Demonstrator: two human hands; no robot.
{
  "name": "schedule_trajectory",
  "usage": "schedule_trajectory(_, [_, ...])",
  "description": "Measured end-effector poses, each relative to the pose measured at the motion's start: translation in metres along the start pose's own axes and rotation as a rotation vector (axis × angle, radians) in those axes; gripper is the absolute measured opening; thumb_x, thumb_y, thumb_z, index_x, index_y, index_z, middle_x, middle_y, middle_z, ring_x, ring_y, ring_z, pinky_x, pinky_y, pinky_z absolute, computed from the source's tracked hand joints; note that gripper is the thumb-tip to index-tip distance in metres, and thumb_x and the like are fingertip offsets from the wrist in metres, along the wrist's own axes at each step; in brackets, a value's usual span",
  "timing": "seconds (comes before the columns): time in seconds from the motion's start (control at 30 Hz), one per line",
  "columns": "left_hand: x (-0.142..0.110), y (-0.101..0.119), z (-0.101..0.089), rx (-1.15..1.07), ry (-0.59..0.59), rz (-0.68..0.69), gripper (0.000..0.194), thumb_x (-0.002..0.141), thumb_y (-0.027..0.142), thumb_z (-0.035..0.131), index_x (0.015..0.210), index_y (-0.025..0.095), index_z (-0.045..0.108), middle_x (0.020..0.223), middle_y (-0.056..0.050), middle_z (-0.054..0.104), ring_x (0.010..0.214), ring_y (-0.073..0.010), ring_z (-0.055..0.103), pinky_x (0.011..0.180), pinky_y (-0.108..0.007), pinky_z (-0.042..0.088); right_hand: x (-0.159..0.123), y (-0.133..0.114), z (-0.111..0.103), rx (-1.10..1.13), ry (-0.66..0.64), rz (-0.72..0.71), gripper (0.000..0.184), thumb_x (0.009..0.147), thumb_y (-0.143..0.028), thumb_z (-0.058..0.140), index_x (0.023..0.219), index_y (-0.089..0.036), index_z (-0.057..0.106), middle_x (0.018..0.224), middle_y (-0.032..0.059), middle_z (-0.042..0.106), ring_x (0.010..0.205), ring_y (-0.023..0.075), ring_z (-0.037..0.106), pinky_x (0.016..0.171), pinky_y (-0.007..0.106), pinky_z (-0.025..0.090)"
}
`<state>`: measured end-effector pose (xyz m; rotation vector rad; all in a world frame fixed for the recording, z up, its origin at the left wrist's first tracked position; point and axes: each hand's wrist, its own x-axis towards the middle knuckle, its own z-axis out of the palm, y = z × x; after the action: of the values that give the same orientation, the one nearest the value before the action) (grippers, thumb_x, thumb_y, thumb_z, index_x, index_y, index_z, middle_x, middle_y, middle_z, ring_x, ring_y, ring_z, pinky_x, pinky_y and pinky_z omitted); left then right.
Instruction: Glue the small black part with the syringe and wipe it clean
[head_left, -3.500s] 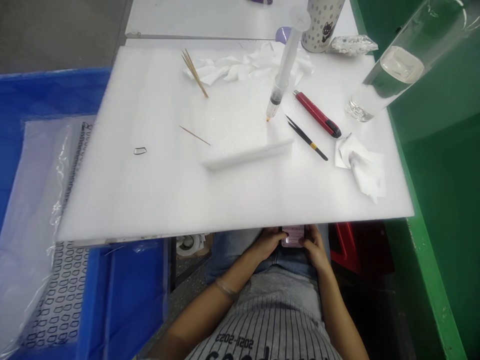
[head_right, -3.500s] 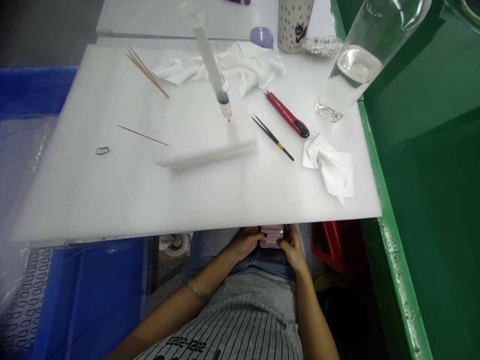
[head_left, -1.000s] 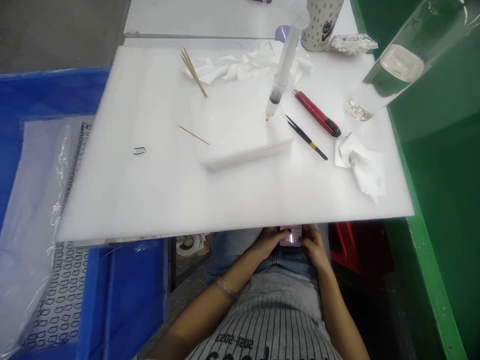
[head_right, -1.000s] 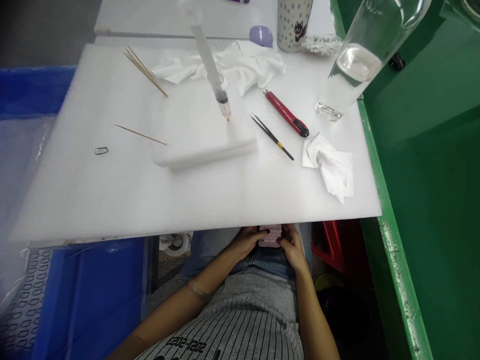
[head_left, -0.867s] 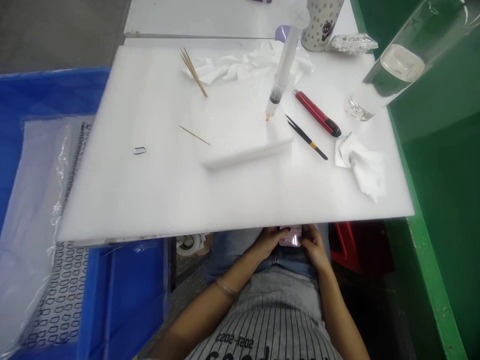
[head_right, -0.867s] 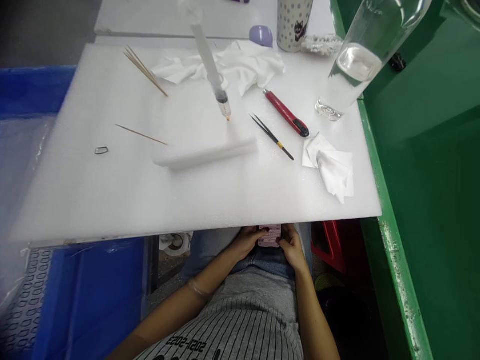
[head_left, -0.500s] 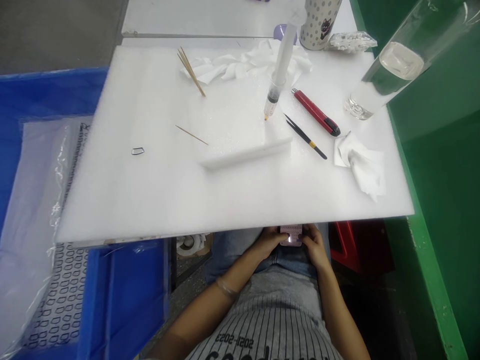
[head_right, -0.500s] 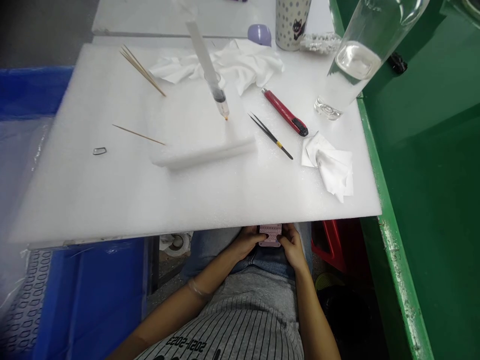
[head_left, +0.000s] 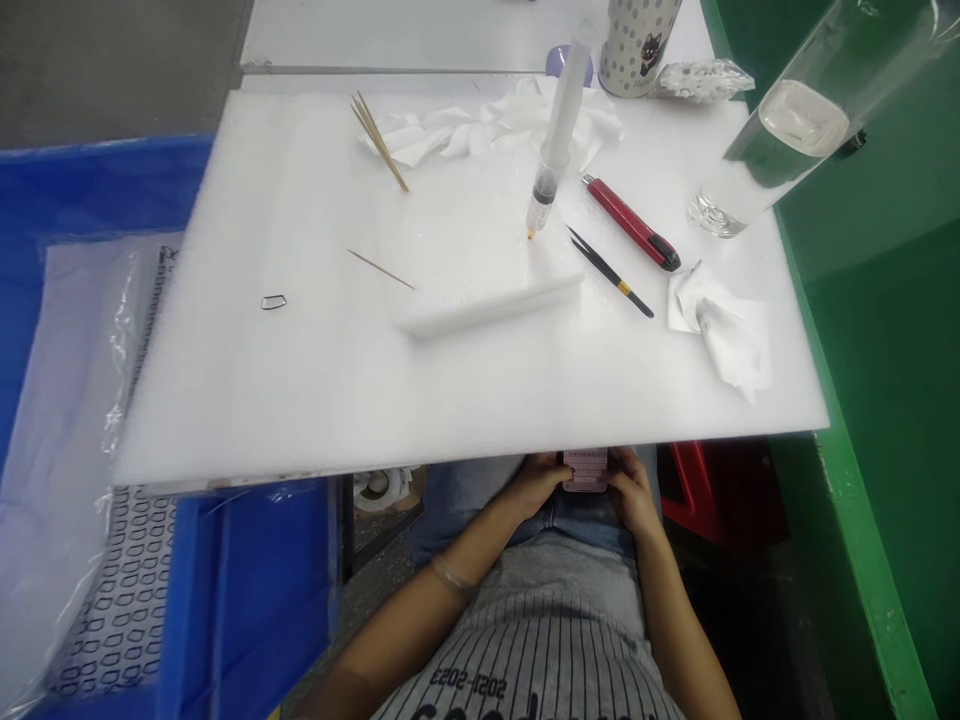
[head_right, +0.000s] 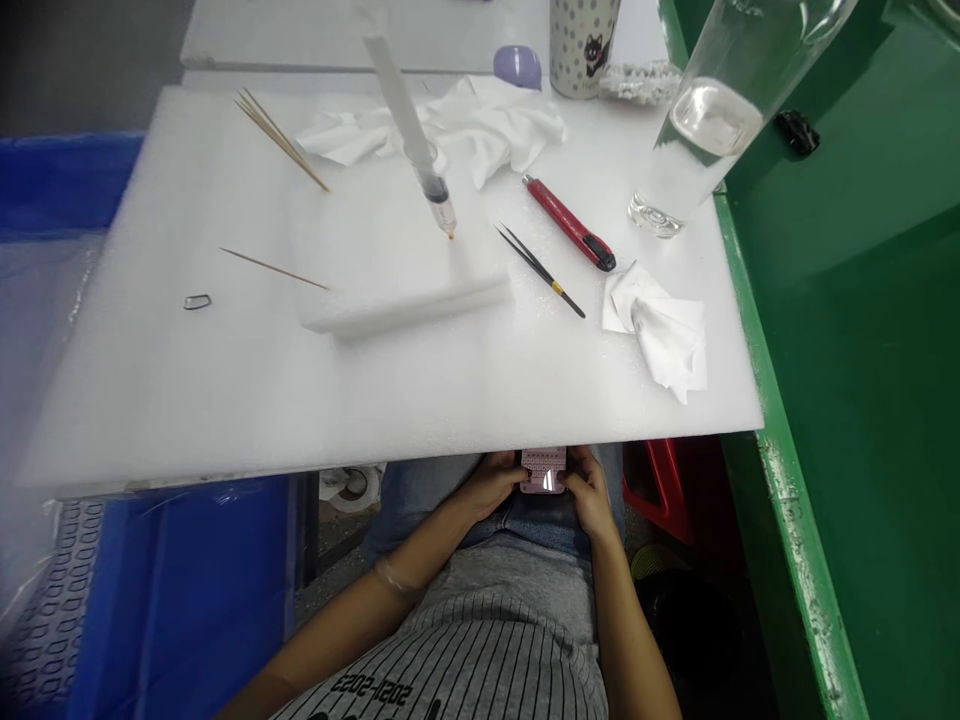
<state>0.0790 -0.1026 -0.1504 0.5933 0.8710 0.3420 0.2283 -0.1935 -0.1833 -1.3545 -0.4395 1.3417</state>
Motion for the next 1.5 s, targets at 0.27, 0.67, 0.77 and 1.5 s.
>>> schedule_trajectory(0.27, [0.002,-0.003,0.0,-0.02,-0.003,0.007,0.03,0.054,0.015,0.062,0.084,0.014,0.069,0.084,-0.006,0.07,0.089,-0.0251,0.062,0.084,-0.034,0.041,0.0,-0.004,0.005,-0.047,0.029,0.002,0.037,0.073,-0.026,0.067,0.11,-0.025,0.067,0.116,0.0055,0.071,0.113,0.0292,0.064,0.102,0.046,0.047])
schedule_trajectory(0.67, [-0.002,0.001,0.0,-0.046,-0.042,-0.019,0.025,0.057,0.018,0.068,0.082,0.014,0.071,0.088,-0.008,0.071,0.093,-0.0267,0.063,0.082,-0.034,0.044,-0.002,-0.006,0.006,-0.083,0.051,-0.021,0.041,0.07,-0.025,0.066,0.111,-0.025,0.066,0.115,0.0052,0.071,0.112,0.0295,0.063,0.102,0.048,0.047])
schedule_trajectory(0.77, [-0.002,0.003,0.002,-0.072,-0.039,-0.024,0.029,0.06,0.022,0.071,0.088,0.014,0.071,0.1,-0.01,0.072,0.102,-0.0297,0.063,0.09,-0.038,0.046,-0.001,-0.003,0.0,-0.023,0.027,0.009,0.047,0.066,-0.021,0.064,0.112,-0.026,0.067,0.118,0.0044,0.071,0.115,0.0304,0.062,0.103,0.048,0.046])
schedule_trajectory(1.5, [-0.002,0.006,0.004,-0.061,-0.03,-0.002,0.027,0.057,0.019,0.068,0.083,0.015,0.07,0.091,-0.007,0.071,0.098,-0.0282,0.063,0.088,-0.037,0.044,-0.003,-0.012,0.012,-0.116,0.044,-0.042,0.034,0.074,-0.027,0.068,0.108,-0.025,0.066,0.109,0.0048,0.073,0.108,0.0276,0.066,0.1,0.045,0.049])
